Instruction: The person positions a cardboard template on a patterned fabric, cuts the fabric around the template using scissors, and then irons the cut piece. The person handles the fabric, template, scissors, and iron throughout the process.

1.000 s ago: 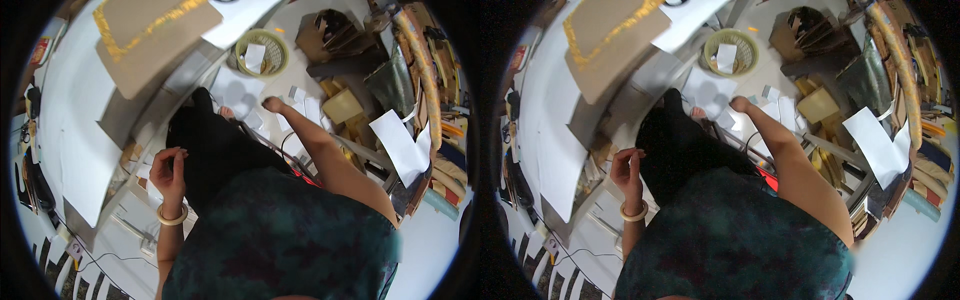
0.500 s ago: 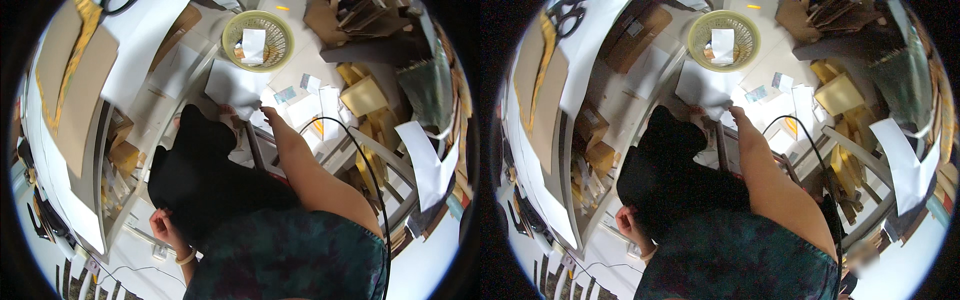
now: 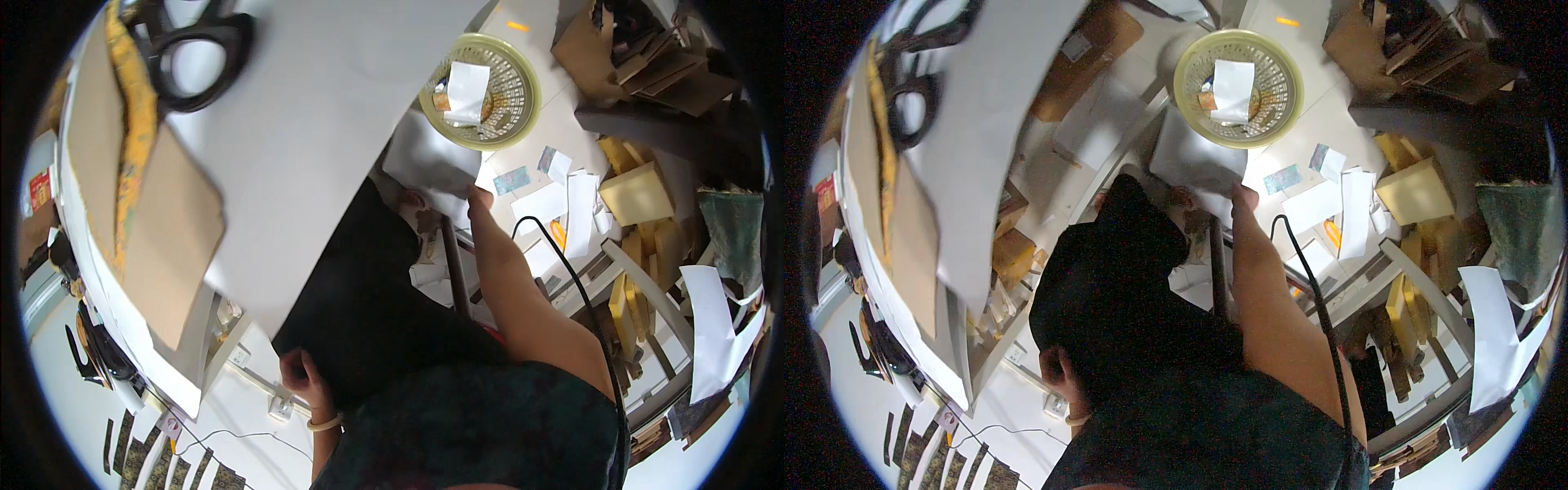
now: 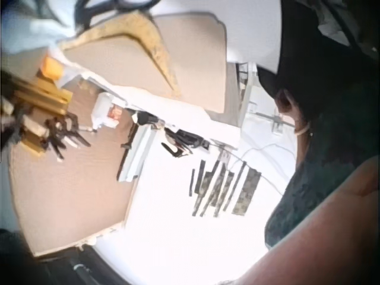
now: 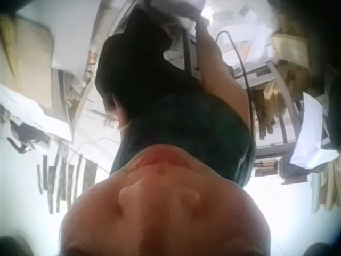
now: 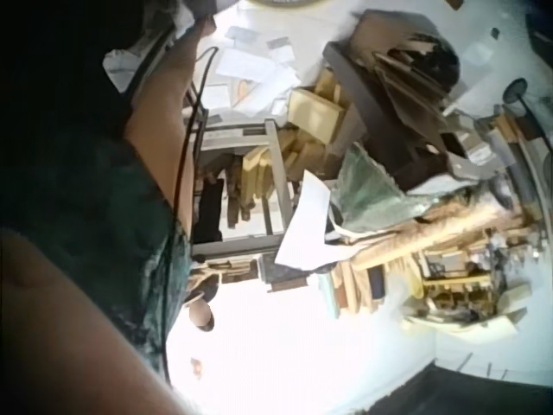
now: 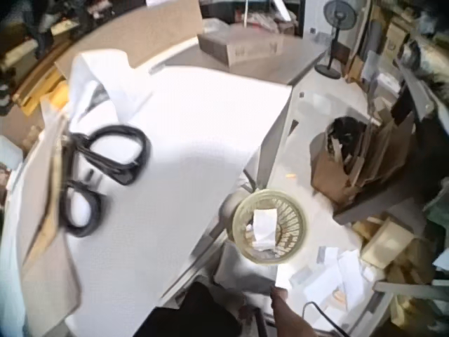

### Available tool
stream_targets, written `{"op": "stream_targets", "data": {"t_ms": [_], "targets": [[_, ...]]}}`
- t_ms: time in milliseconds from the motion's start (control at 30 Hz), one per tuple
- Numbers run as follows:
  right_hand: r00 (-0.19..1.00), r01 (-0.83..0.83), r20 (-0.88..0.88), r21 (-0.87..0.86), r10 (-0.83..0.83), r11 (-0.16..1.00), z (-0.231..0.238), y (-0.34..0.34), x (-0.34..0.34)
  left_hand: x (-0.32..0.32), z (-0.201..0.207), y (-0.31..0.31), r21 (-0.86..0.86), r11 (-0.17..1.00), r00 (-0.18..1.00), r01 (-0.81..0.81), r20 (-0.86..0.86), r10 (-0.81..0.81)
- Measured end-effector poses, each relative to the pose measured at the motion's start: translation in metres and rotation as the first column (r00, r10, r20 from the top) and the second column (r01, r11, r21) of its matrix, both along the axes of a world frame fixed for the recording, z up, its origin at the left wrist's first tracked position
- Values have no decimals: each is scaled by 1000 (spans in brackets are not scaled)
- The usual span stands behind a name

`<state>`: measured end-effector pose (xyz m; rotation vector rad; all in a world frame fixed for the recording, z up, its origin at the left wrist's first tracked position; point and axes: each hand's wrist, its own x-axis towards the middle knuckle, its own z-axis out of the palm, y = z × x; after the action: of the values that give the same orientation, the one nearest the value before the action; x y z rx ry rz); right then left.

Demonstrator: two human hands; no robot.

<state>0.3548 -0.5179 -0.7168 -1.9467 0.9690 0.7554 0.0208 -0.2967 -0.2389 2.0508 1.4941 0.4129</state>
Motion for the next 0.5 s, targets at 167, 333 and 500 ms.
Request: {"op": "stream_targets", "data": {"t_ms": [167, 333, 500], "targets": [[971, 69, 239, -243, -9, 967, 87, -22, -1, 12, -2, -4, -48, 999, 982, -11, 188, 19], [897, 226, 362, 117, -254, 967, 175, -40, 21, 1, 12, -10, -90, 996, 971, -11, 236, 32], [528, -209, 777, 511, -344, 834, 453, 24, 52, -29, -11, -7, -137, 990, 821, -13, 565, 89]]}}
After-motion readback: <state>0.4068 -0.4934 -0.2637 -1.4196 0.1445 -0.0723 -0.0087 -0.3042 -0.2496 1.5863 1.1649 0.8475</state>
